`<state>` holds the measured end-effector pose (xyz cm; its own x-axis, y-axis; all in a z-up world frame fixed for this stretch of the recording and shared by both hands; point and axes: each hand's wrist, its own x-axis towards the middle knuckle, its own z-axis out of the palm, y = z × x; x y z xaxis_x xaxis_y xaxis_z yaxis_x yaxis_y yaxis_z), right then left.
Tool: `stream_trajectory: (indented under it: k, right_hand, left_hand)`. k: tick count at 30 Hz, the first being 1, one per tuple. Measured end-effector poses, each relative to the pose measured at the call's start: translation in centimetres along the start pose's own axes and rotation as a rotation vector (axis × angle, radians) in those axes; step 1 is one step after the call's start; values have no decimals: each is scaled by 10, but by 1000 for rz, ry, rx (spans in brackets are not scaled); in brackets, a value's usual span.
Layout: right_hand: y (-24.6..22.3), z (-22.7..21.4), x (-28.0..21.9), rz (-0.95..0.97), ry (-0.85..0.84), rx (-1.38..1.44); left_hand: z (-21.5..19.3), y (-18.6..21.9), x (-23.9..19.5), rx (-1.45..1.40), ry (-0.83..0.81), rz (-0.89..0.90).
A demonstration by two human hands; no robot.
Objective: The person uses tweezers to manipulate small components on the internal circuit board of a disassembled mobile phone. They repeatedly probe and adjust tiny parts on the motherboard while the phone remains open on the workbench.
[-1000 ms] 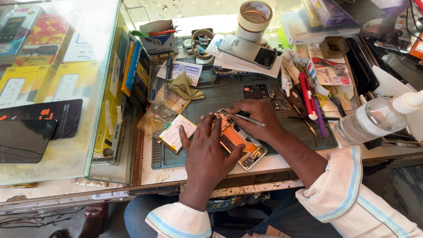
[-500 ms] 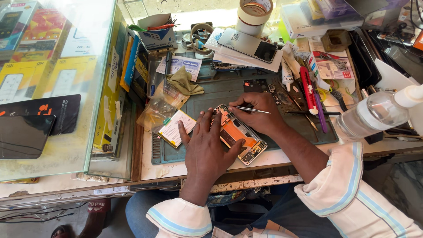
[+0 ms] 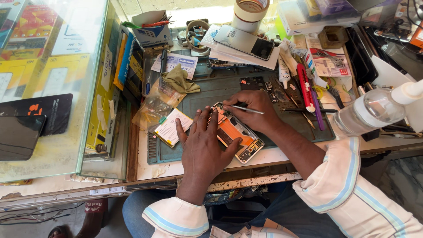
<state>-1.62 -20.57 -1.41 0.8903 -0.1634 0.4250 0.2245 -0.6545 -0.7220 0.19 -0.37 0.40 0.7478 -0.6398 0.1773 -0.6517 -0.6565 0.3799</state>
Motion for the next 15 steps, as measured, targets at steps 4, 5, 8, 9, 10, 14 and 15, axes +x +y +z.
stream_trajectory:
  k: [4, 5, 8, 9, 10, 14, 15]
  right_hand:
    - [-3, -1, -3, -97, 2, -59]
    - [-3, -2, -3, -123, 1, -63]
    - [-5, -2, -4, -150, -16, -57]
    - [-5, -2, -4, -156, -12, -52]
    - [-4, -2, -3, -161, -8, -47]
    - [-3, 0, -3, -62, 35, 31]
    - [-3, 0, -3, -33, 43, 44]
  left_hand:
    - [0, 1, 0, -2, 7, 0]
    - [0, 1, 0, 6, 5, 1]
    - [-1, 2, 0, 19, 14, 7]
    - [-1, 2, -1, 14, 23, 9]
    - [-1, 2, -2, 9, 32, 11]
    - [-1, 2, -2, -2, 40, 2]
    - [-1, 3, -2, -1, 43, -1]
